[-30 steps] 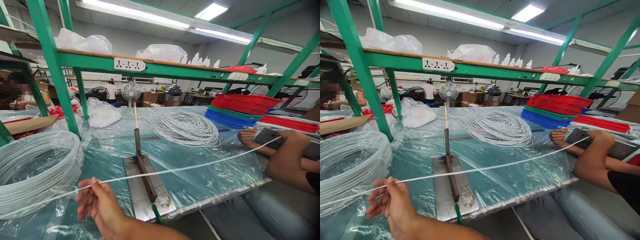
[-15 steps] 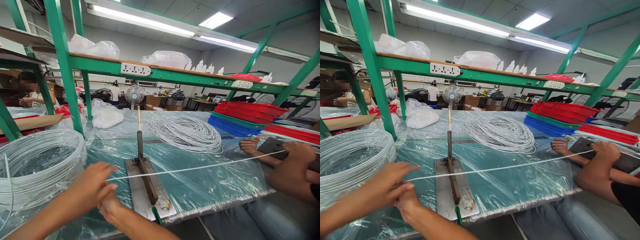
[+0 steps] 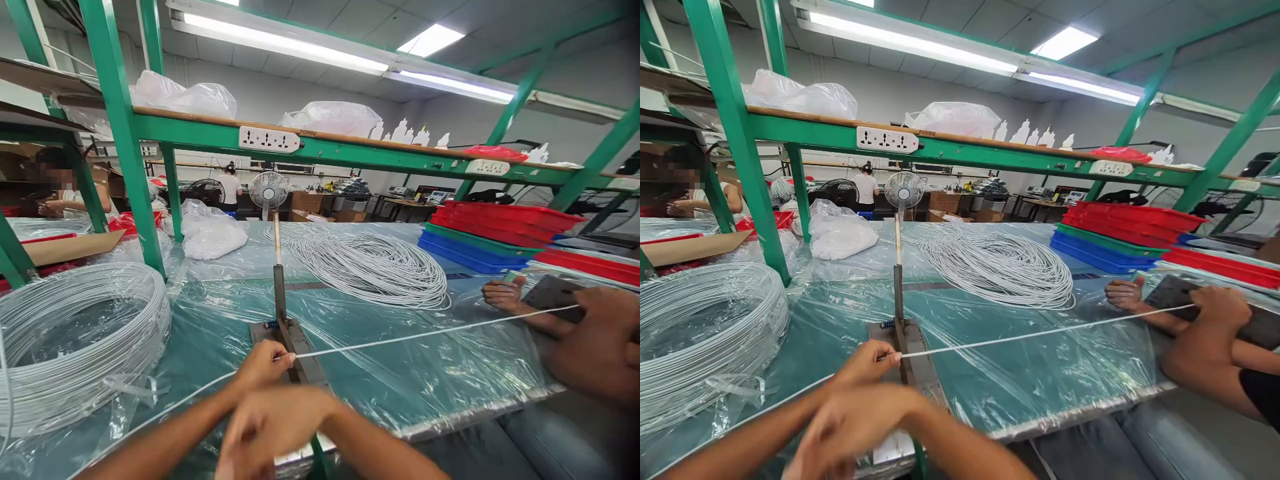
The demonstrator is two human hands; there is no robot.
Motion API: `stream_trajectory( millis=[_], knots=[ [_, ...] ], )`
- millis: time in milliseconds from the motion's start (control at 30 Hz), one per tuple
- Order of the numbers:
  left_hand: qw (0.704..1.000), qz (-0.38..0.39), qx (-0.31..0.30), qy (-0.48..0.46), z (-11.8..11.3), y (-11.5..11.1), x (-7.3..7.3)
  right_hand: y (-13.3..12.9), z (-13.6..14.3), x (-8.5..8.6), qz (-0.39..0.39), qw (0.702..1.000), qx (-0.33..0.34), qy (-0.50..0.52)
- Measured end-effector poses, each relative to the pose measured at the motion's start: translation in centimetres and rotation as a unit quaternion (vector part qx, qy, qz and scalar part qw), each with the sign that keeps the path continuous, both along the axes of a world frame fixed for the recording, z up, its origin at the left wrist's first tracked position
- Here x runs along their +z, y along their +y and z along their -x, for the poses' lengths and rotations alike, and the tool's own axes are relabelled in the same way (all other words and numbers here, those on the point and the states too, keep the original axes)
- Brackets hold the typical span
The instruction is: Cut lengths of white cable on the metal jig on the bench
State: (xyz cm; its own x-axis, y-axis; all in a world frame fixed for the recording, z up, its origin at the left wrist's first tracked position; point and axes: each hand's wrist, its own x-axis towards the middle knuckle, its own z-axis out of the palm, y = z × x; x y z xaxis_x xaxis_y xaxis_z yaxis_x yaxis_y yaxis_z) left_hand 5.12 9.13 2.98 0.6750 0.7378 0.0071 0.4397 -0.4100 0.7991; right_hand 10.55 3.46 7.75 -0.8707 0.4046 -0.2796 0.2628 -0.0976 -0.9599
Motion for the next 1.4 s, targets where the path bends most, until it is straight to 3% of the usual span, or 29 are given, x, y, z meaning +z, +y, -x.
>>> stream_trajectory(
  millis=[33,67,100,133,167,233,300,400,633,733,833,967,1067,1133,1233,1400],
  knots=[
    [1.000,0.001,0.006,-0.001,-0.1,0.0,-0.1,1.2,-1.7,2.5,-0.053,0.994,-0.096,0.019],
    [1.000,0.002,0.014,-0.004,-0.1,-0.1,-0.3,2.9,-3.4,4.7,-0.133,0.964,-0.228,0.032],
    [1.000,0.004,0.020,-0.006,-0.1,-0.1,-0.4,5.0,-4.9,6.6,-0.204,0.900,-0.383,0.049],
    [1.000,0.009,0.026,-0.009,-0.2,-0.1,-0.5,7.4,-6.2,8.2,-0.250,0.814,-0.522,0.044],
    [0.999,0.015,0.031,-0.008,-0.2,0.0,-0.7,9.9,-7.5,9.3,-0.265,0.766,-0.584,0.042],
    [0.999,0.027,0.045,0.005,-0.2,0.1,-1.0,14.8,-9.4,10.5,-0.266,0.711,-0.650,0.029],
    [0.997,0.035,0.063,0.026,-0.4,0.3,-1.4,18.6,-10.7,10.8,-0.247,0.703,-0.667,0.016],
    [0.994,0.039,0.090,0.037,-0.8,0.6,-1.9,22.0,-11.5,10.4,-0.209,0.713,-0.669,0.009],
    [0.990,0.076,0.109,0.039,-1.3,1.1,-2.5,23.6,-11.3,10.5,-0.141,0.727,-0.671,0.020],
    [0.988,0.084,0.120,0.039,-1.4,1.2,-2.6,22.2,-11.5,11.4,-0.139,0.730,-0.668,0.033],
    [0.987,0.087,0.129,0.042,-1.5,1.3,-2.6,19.2,-12.0,12.9,-0.139,0.739,-0.657,0.052],
    [0.986,0.098,0.127,0.043,-1.7,1.6,-2.9,12.4,-12.9,15.2,-0.105,0.771,-0.619,0.107],
    [0.987,0.104,0.118,0.039,-1.8,1.9,-3.2,6.0,-13.3,15.6,-0.068,0.795,-0.595,0.094],
    [0.987,0.106,0.112,0.034,-1.9,2.1,-3.4,1.7,-13.4,14.6,-0.067,0.801,-0.593,0.037],
    [0.988,0.105,0.108,0.024,-1.9,2.2,-3.7,-4.2,-13.2,11.6,-0.066,0.791,-0.607,-0.039],
    [0.989,0.102,0.108,0.016,-1.9,2.2,-3.9,-10.6,-11.4,6.4,0.062,0.775,-0.620,-0.105]
  ],
)
